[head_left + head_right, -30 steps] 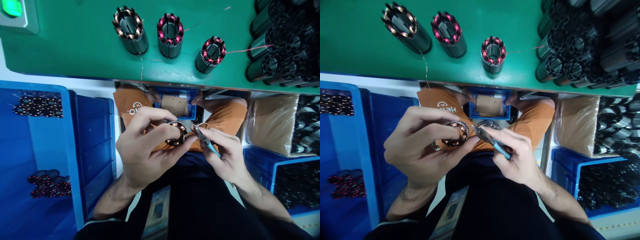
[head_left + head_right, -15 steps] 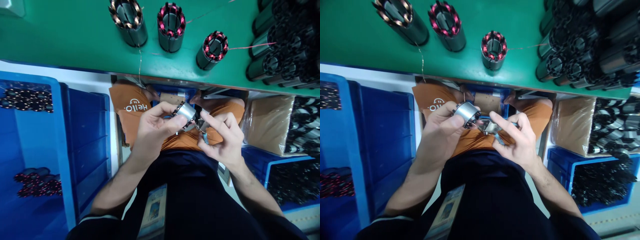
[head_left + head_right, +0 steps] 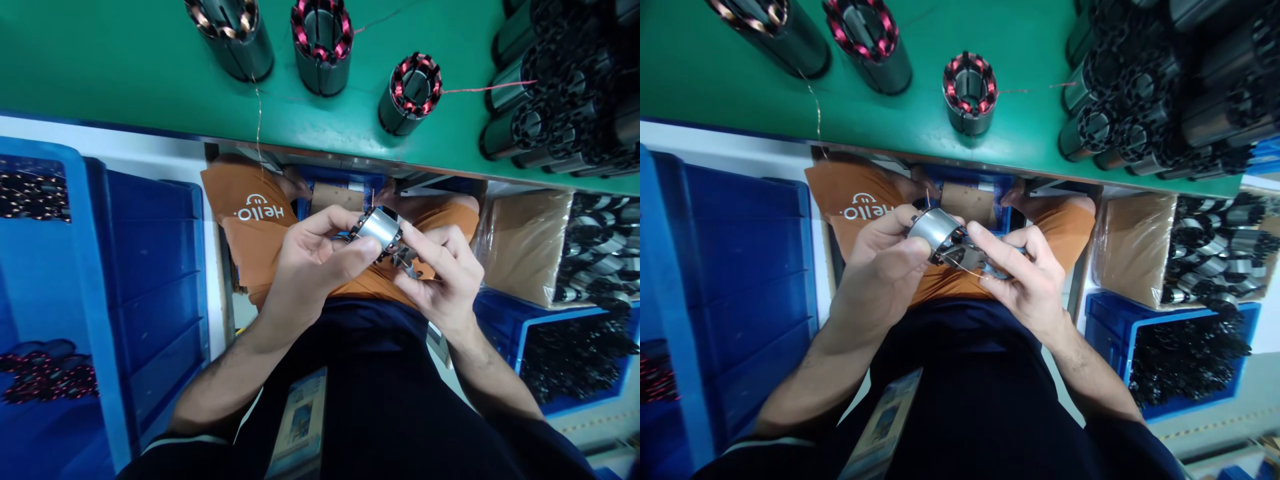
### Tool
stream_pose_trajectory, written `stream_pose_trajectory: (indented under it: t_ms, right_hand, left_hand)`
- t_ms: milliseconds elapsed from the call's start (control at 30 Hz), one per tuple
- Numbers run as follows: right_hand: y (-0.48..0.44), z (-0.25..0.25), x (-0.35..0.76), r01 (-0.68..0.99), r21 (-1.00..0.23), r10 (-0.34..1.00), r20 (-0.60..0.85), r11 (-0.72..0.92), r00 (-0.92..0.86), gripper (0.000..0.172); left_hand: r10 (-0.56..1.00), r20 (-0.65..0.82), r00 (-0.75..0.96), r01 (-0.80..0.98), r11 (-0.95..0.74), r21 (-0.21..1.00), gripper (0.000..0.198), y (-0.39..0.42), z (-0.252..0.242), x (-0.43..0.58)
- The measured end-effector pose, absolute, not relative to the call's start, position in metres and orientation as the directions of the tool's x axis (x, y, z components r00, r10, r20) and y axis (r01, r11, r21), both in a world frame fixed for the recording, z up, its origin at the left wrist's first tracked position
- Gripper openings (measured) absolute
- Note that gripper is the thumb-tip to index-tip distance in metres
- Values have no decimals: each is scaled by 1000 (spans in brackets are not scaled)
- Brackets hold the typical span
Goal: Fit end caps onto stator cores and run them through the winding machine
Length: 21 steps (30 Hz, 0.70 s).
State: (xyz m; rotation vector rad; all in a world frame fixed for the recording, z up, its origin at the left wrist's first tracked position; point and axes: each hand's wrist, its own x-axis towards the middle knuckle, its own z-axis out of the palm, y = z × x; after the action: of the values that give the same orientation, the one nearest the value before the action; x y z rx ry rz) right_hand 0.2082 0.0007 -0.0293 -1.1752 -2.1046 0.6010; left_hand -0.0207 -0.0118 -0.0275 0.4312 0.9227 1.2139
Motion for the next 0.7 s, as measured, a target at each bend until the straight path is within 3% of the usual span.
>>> stream_pose_trajectory:
  t_ms: [200,400,467,533,600,667,700]
  right_hand:
    - [0,-30,207,615,-697,916,164,370,-365,49]
    - [6,-44,218,673,-684,901,-53,281,-430,74]
    - [9,-59,227,676,-666,875,-72,315,-479,73]
    - [13,-80,234,708,-621,849,-126,336,-513,76]
    - [18,-101,237,733,-582,819,-187,352,-542,87]
    - [23,-118,235,730,-576,796,-213,367,-567,98]
    - [25,-124,232,723,-583,790,-211,370,-575,101]
  left_hand:
    - [940,-342,-1,-625,267,734,29,-10,-42,-16]
    - [899,-398,-182,-564,236,791,53,-35,-43,-33]
    - [903,-350,-247,-486,197,851,49,-62,-35,-66]
    - [887,-256,-384,-267,159,950,38,-94,-21,-116]
    - [814,-95,-572,111,192,975,32,-123,-7,-177]
    - [695,85,-714,444,355,823,35,-142,-1,-241]
    - [666,115,-737,526,457,717,36,-147,-3,-271]
